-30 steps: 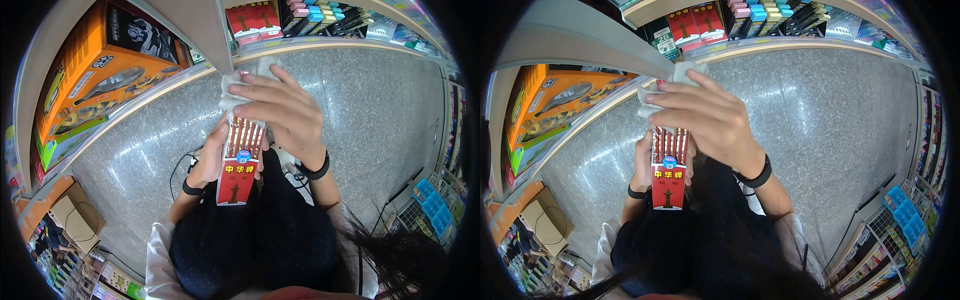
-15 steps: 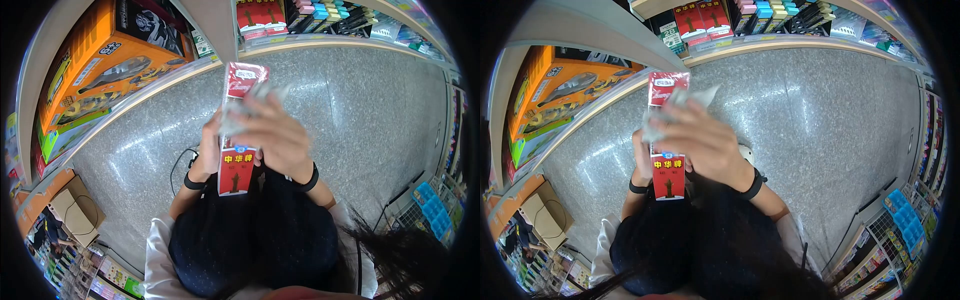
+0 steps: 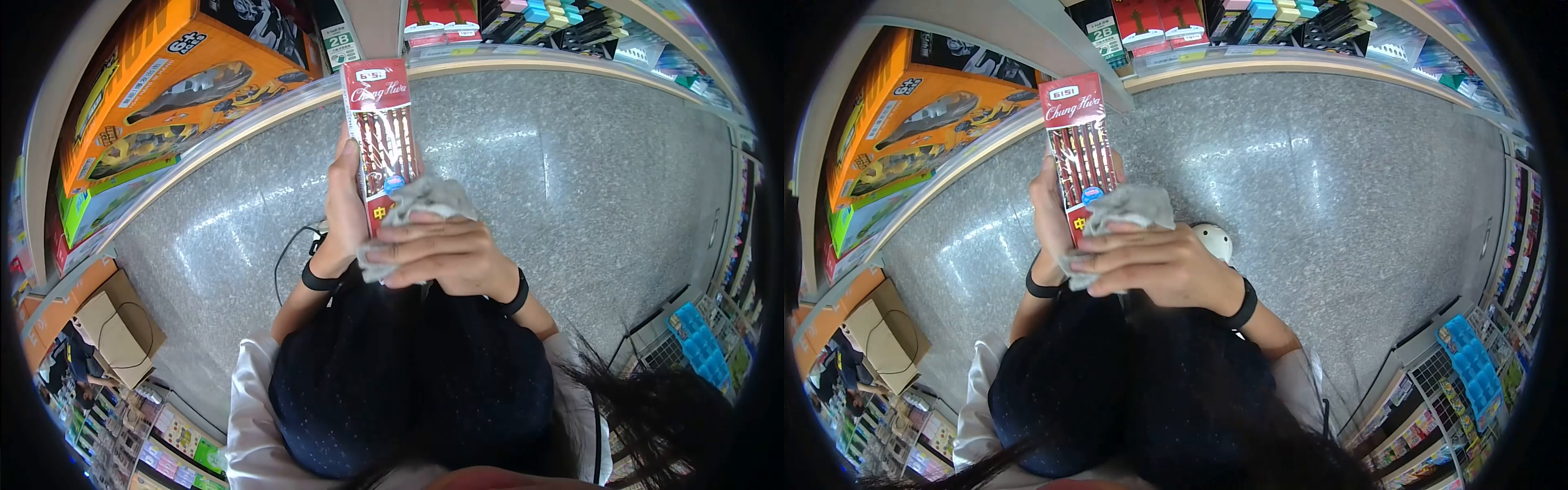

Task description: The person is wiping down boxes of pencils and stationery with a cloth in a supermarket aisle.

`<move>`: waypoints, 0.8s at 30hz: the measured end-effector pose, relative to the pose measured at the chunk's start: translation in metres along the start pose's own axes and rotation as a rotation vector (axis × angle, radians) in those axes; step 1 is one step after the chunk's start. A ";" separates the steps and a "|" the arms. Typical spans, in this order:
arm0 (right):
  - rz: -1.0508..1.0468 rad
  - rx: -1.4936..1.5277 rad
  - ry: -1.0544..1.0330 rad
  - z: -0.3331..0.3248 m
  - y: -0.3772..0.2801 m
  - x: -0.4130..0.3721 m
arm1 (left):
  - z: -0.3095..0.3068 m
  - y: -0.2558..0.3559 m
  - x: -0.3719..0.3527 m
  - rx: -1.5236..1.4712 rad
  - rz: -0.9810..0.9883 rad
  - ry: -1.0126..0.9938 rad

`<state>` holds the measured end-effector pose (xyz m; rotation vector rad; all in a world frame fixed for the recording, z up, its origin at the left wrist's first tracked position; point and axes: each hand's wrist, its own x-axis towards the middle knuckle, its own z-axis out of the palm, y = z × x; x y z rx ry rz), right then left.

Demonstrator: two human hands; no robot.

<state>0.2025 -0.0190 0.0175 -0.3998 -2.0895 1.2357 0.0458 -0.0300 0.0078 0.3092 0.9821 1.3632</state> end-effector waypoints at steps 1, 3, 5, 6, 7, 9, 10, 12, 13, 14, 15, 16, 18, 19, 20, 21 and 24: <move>0.013 0.064 -0.064 -0.002 -0.001 -0.004 | 0.003 0.001 0.002 0.108 0.069 -0.018; 0.001 0.108 -0.090 -0.002 -0.002 -0.008 | 0.001 0.000 0.003 0.114 0.089 -0.052; 0.006 0.150 -0.128 -0.005 -0.005 -0.012 | 0.001 0.000 0.003 0.128 0.085 -0.053; 0.006 0.150 -0.127 -0.007 -0.005 -0.012 | 0.000 -0.001 0.004 0.129 0.085 -0.053; 0.016 0.233 -0.128 -0.009 -0.003 -0.011 | -0.003 -0.001 0.004 0.129 0.097 -0.107; 0.034 0.323 -0.095 -0.018 -0.001 -0.013 | 0.001 0.002 0.003 0.131 0.058 -0.118; 0.056 0.261 0.013 -0.028 0.001 -0.011 | 0.002 0.000 0.003 0.132 0.059 -0.120; 0.085 -0.008 0.421 -0.037 -0.002 -0.001 | 0.005 -0.004 0.003 0.162 0.024 -0.016; 0.311 0.002 0.818 -0.032 -0.009 0.011 | 0.019 0.004 -0.002 0.180 -0.013 0.047; 0.235 0.000 0.907 -0.032 -0.009 0.026 | 0.016 0.002 -0.002 0.179 -0.013 0.044; 0.157 -0.002 0.993 -0.036 -0.003 0.041 | 0.011 -0.001 -0.003 0.171 -0.019 -0.059; 0.156 -0.005 0.993 -0.041 0.003 0.049 | 0.009 -0.003 -0.003 0.163 -0.025 -0.162; 0.009 -0.397 0.539 -0.048 0.013 0.061 | 0.012 -0.001 -0.006 0.182 -0.066 -0.169; 0.009 -0.400 0.544 -0.044 0.018 0.064 | 0.012 -0.002 -0.009 0.140 -0.096 -0.186; -0.001 -0.324 0.474 -0.036 0.025 0.066 | 0.010 -0.002 -0.010 0.099 -0.127 -0.203; -0.012 -0.247 0.404 -0.030 0.031 0.065 | 0.005 0.000 -0.010 0.089 -0.145 -0.202; 0.052 -0.292 0.331 -0.017 0.029 0.049 | -0.001 -0.003 -0.012 -0.018 -0.109 -0.174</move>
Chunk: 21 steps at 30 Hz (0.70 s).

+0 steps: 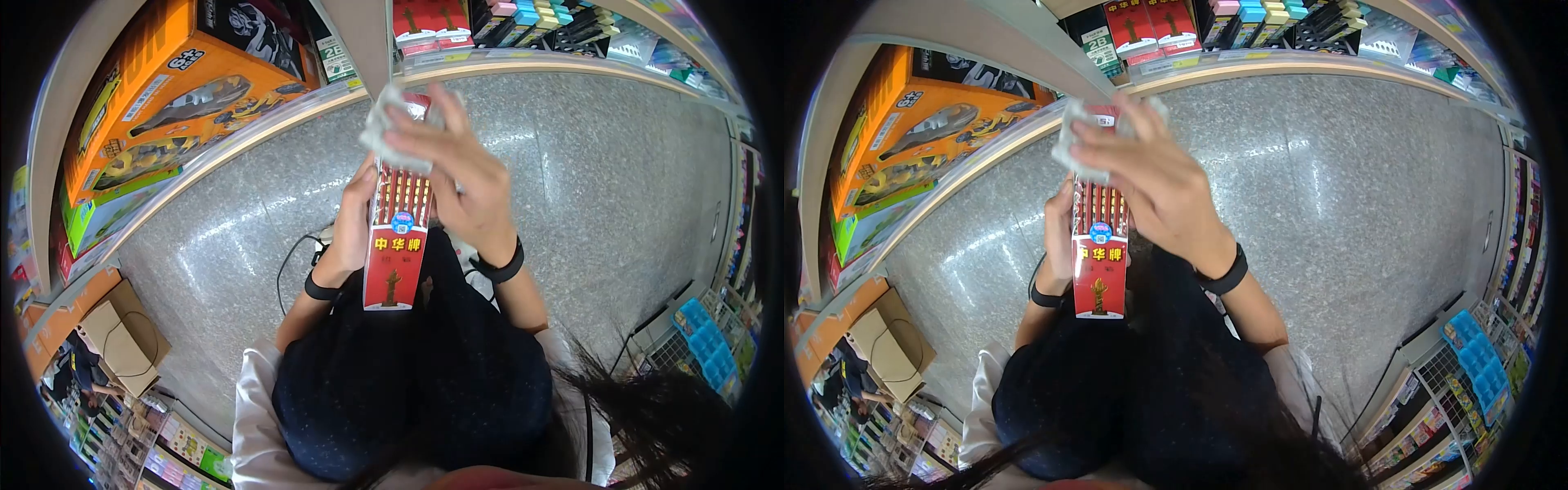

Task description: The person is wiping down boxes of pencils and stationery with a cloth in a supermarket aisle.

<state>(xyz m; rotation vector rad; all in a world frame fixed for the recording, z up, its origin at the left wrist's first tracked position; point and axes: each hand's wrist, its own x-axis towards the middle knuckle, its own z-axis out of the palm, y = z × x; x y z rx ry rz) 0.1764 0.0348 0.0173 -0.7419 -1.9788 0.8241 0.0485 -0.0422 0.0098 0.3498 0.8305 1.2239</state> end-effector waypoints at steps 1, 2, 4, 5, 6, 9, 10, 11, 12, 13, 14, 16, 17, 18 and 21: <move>-0.001 0.061 0.001 0.001 -0.008 -0.004 | 0.000 0.001 0.000 0.000 0.000 0.002; -0.001 0.062 0.000 0.001 -0.012 -0.011 | 0.001 0.001 0.002 0.033 0.053 0.073; 0.042 0.197 -0.145 0.000 -0.012 -0.031 | 0.006 0.002 0.007 0.096 0.160 0.212; 0.042 0.196 -0.148 -0.001 -0.014 -0.039 | 0.013 0.007 0.010 0.129 0.172 0.223; 0.050 0.233 -0.190 -0.002 -0.016 -0.046 | 0.014 0.009 0.010 0.127 0.172 0.223; 0.079 0.316 -0.319 -0.014 -0.029 -0.056 | 0.003 0.009 0.015 0.145 0.083 0.081; 0.080 0.334 -0.355 -0.017 -0.032 -0.058 | 0.001 0.008 0.016 0.144 0.082 0.082; 0.080 0.334 -0.356 -0.018 -0.031 -0.061 | 0.001 0.009 0.017 0.161 0.117 0.031; 0.078 0.388 -0.400 -0.020 -0.029 -0.064 | 0.002 0.009 0.018 0.178 0.151 -0.021; 0.074 0.441 -0.444 -0.022 -0.028 -0.066 | 0.001 0.007 0.016 0.184 0.153 0.002; 0.073 0.439 -0.443 -0.026 -0.027 -0.066 | 0.003 0.003 0.015 0.184 0.154 0.000; 0.212 0.561 -0.470 -0.037 -0.024 -0.065 | 0.005 -0.005 0.016 0.316 0.278 0.039; 0.253 0.625 -0.407 -0.045 -0.019 -0.064 | 0.002 -0.007 0.019 0.321 0.342 -0.042; 0.321 0.582 -0.247 -0.054 -0.015 -0.065 | 0.004 -0.005 0.019 0.318 0.346 -0.047; 0.647 0.400 0.463 -0.050 -0.018 -0.051 | 0.008 0.000 0.018 0.231 0.144 -0.078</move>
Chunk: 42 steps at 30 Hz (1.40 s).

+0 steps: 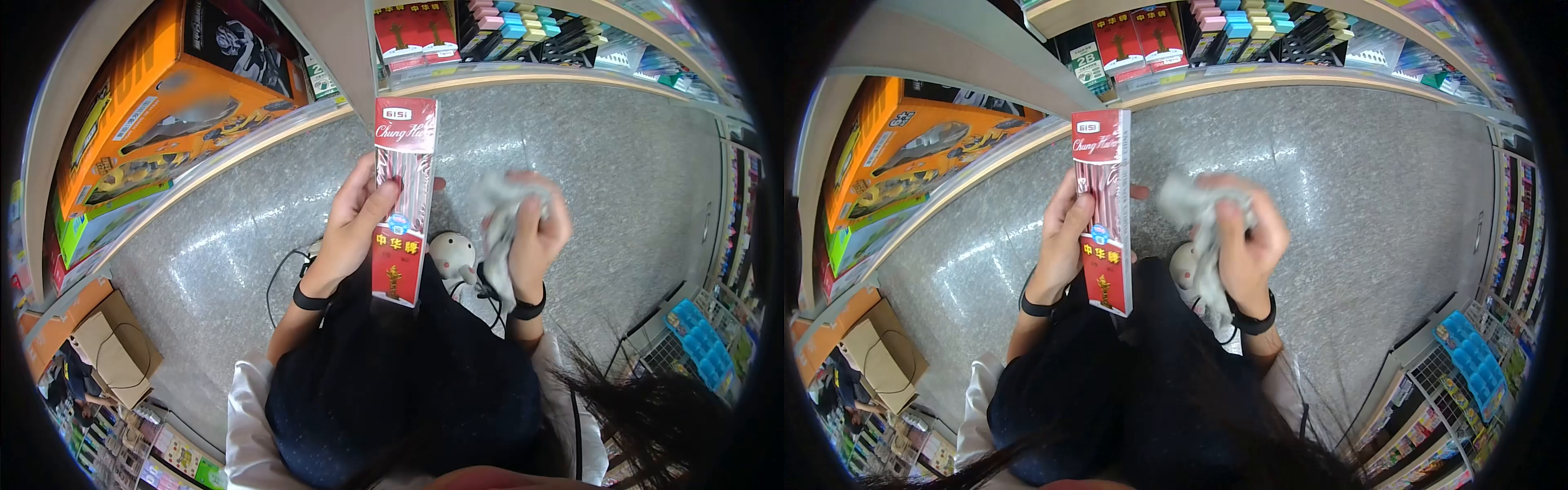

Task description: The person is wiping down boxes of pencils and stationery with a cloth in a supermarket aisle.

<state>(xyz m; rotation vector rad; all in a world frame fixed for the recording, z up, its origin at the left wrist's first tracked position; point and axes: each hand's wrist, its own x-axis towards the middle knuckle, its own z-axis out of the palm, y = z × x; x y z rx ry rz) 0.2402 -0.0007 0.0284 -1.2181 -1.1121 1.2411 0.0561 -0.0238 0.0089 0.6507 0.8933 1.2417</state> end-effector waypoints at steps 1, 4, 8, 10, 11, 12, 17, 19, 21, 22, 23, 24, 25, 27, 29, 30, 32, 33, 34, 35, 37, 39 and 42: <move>-0.006 -0.003 0.000 0.004 -0.003 0.010 | 0.000 0.000 -0.001 -0.003 0.005 -0.004; -0.483 -0.341 0.038 0.019 -0.013 0.043 | 0.004 0.006 -0.006 -0.142 -0.092 0.011; -0.795 -0.425 -0.130 0.051 -0.021 0.054 | 0.002 0.007 -0.010 -0.072 -0.135 0.010; -0.833 -0.457 -0.173 0.063 -0.020 0.051 | 0.002 0.006 -0.012 -0.308 -0.167 -0.061; -0.826 -0.445 -0.195 0.067 -0.018 0.047 | 0.002 0.006 -0.013 -0.309 -0.165 -0.058; -0.818 -0.432 -0.220 0.069 -0.015 0.044 | 0.002 0.005 -0.013 -0.285 -0.145 -0.043; -0.800 -0.438 -0.353 0.067 0.000 0.019 | 0.001 0.003 -0.014 0.059 -0.077 0.209; -0.823 -0.467 -0.426 0.064 0.003 0.008 | -0.007 -0.003 -0.010 0.114 -0.052 0.174; -0.833 -0.458 -0.426 0.061 0.005 -0.003 | -0.008 -0.009 -0.003 0.075 -0.010 0.209; -0.807 -0.456 -0.501 0.058 0.004 -0.008 | -0.004 0.003 -0.004 0.129 -0.073 0.223; -0.779 -0.455 -0.574 0.056 0.004 -0.013 | -0.008 0.002 -0.004 0.128 -0.073 0.223; -0.788 -0.424 -0.591 0.054 0.008 -0.016 | -0.014 -0.001 -0.004 0.144 -0.074 0.190; -0.787 -0.424 -0.592 0.052 0.010 -0.019 | -0.015 -0.002 -0.003 0.161 -0.075 0.156; -0.753 -0.367 -0.806 0.044 0.012 -0.022 | -0.010 0.004 -0.003 0.158 -0.062 0.195; -0.730 -0.356 -0.849 0.040 0.014 -0.023 | -0.007 0.008 -0.001 0.314 0.018 0.229; -0.710 -0.329 -0.927 0.038 0.013 -0.022 | -0.008 0.005 -0.001 0.292 0.023 0.228; -0.689 -0.299 -1.004 0.037 0.013 -0.022 | -0.008 0.007 -0.004 0.166 0.030 0.165; -0.623 -0.225 -1.067 0.036 0.013 -0.021 | -0.009 0.008 -0.005 0.038 0.037 0.099; -0.556 -0.152 -1.129 0.036 0.013 -0.021 | -0.009 0.008 -0.006 0.040 0.039 0.099; -0.559 -0.152 -1.127 0.034 0.010 -0.018 | -0.009 0.009 -0.006 0.074 0.043 0.074; -0.323 0.044 -1.010 0.028 0.000 -0.007 | -0.011 0.008 -0.006 0.143 0.052 0.021; -0.271 0.039 -0.689 0.013 -0.005 0.003 | -0.014 0.005 -0.009 0.177 0.054 -0.007; -0.469 -0.111 -0.073 0.024 -0.011 0.019 | -0.008 0.006 -0.009 -0.125 -0.084 -0.159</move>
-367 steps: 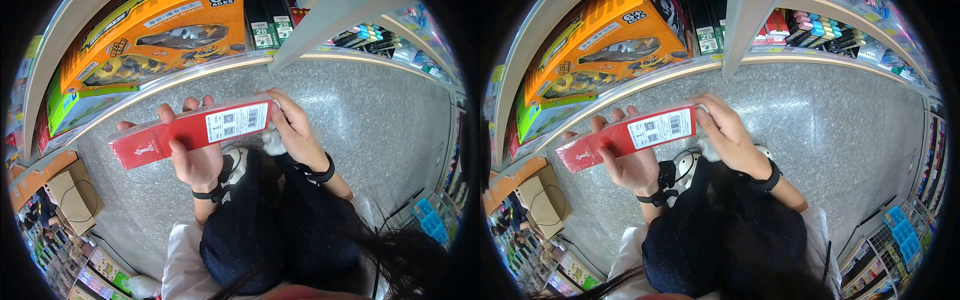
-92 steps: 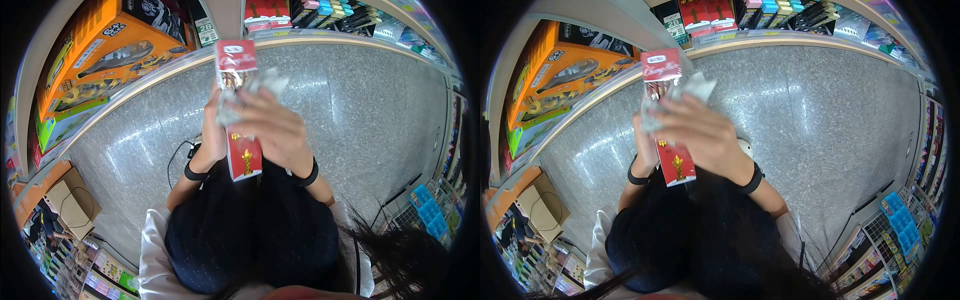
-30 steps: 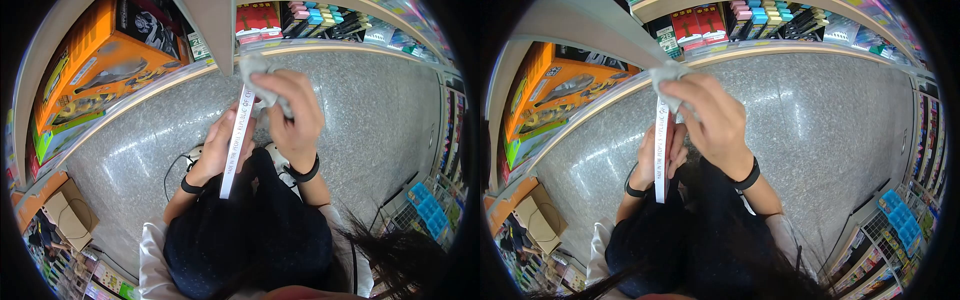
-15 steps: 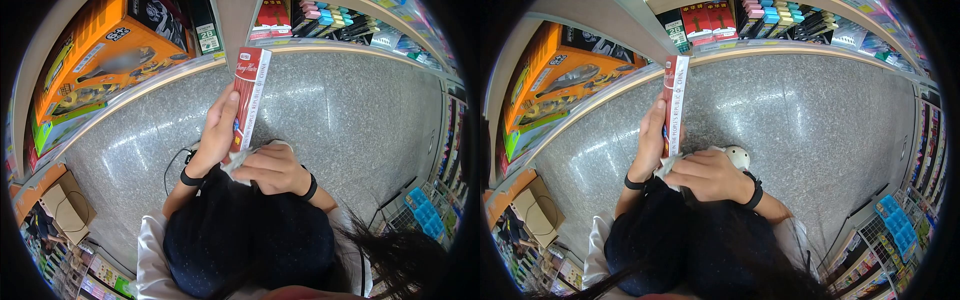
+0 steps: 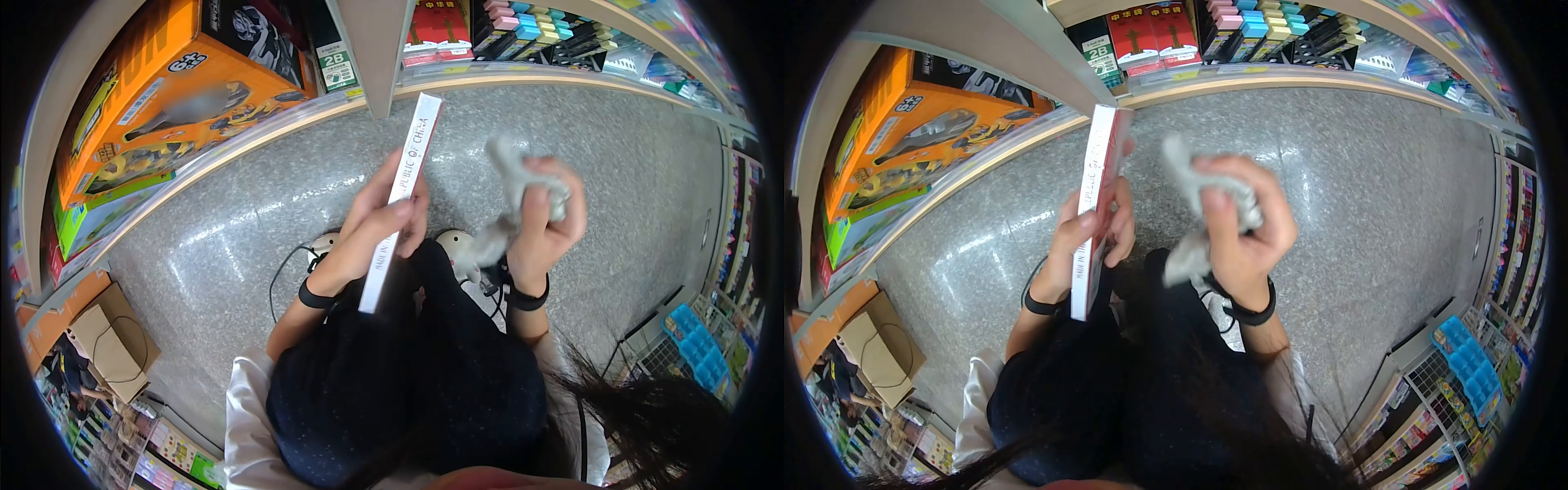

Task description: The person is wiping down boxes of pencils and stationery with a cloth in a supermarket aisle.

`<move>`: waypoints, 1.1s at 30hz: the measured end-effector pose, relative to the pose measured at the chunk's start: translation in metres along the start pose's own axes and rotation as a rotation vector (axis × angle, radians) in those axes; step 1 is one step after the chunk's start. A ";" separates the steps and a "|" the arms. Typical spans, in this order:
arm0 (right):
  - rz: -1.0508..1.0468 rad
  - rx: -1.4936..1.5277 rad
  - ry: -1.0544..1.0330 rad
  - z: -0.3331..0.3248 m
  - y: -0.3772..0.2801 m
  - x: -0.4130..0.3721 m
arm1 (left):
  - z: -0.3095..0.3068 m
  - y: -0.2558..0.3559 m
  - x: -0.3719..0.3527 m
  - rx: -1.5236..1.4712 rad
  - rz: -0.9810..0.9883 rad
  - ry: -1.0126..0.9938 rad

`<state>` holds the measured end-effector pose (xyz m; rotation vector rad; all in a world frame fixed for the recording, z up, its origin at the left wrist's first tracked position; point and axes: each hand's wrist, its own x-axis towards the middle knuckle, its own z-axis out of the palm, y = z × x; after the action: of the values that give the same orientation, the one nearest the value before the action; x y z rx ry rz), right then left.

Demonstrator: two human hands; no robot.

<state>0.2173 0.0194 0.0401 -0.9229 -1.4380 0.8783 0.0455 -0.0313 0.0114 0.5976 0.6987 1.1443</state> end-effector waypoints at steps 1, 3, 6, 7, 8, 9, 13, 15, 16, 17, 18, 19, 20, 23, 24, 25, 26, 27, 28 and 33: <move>-0.001 -0.003 0.002 0.007 -0.001 0.009 | -0.007 -0.005 0.000 0.056 -0.027 -0.081; -0.168 -0.164 0.051 0.019 -0.002 0.023 | 0.002 -0.005 -0.001 -0.008 -0.071 -0.033; -0.262 -0.453 -0.183 0.028 0.002 0.030 | 0.006 -0.002 0.000 -0.010 -0.147 -0.170; -0.260 -0.453 -0.179 0.031 0.004 0.029 | 0.005 -0.002 -0.002 -0.007 -0.151 -0.171; -0.291 -0.451 -0.215 0.035 0.007 0.026 | 0.005 -0.002 -0.006 -0.062 -0.186 -0.115; -0.325 -0.449 -0.250 0.038 0.010 0.024 | 0.003 -0.002 -0.008 -0.115 -0.218 -0.059; -0.355 -0.332 -0.412 0.037 0.014 0.011 | -0.014 -0.003 -0.013 -0.093 -0.168 -0.130; -0.358 -0.439 -0.464 0.030 0.011 0.014 | -0.013 -0.006 -0.010 -0.060 -0.150 -0.144; -0.398 -0.429 -0.377 0.027 0.020 0.022 | -0.009 -0.004 -0.008 -0.128 -0.176 -0.145; -0.395 -0.431 -0.378 0.026 0.021 0.025 | -0.006 -0.003 -0.007 -0.195 -0.202 -0.146; -0.325 -0.422 -0.292 0.026 0.020 0.028 | -0.008 -0.004 -0.006 -0.165 -0.195 -0.165; -0.260 -0.410 -0.205 0.026 0.019 0.030 | -0.008 -0.006 -0.006 -0.166 -0.191 -0.163; -0.320 -0.450 -0.303 0.023 0.017 0.025 | -0.008 -0.007 -0.007 -0.187 -0.179 -0.148; -0.307 -0.372 -0.518 0.025 0.001 0.003 | -0.011 -0.001 -0.010 -0.145 -0.186 -0.079; -0.296 -0.377 -0.530 0.024 0.003 0.004 | -0.011 0.000 -0.010 -0.085 -0.203 -0.027; -0.294 -0.378 -0.531 0.022 0.011 0.010 | -0.012 -0.001 -0.008 -0.086 -0.204 -0.026; -0.266 -0.400 -0.413 0.021 0.022 0.018 | -0.013 -0.003 -0.005 -0.135 -0.205 -0.062; -0.237 -0.423 -0.295 0.020 0.028 0.021 | -0.013 -0.004 -0.005 -0.184 -0.206 -0.099; -0.065 -0.436 -0.282 0.020 0.018 0.027 | -0.014 -0.003 -0.005 -0.130 -0.216 -0.104; -0.242 -0.374 -0.467 0.030 0.012 -0.007 | -0.006 0.001 -0.003 -0.030 -0.196 0.103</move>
<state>0.1885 0.0172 0.0244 -0.8187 -2.1216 0.6776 0.0392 -0.0338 0.0091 0.4368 0.8084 1.0061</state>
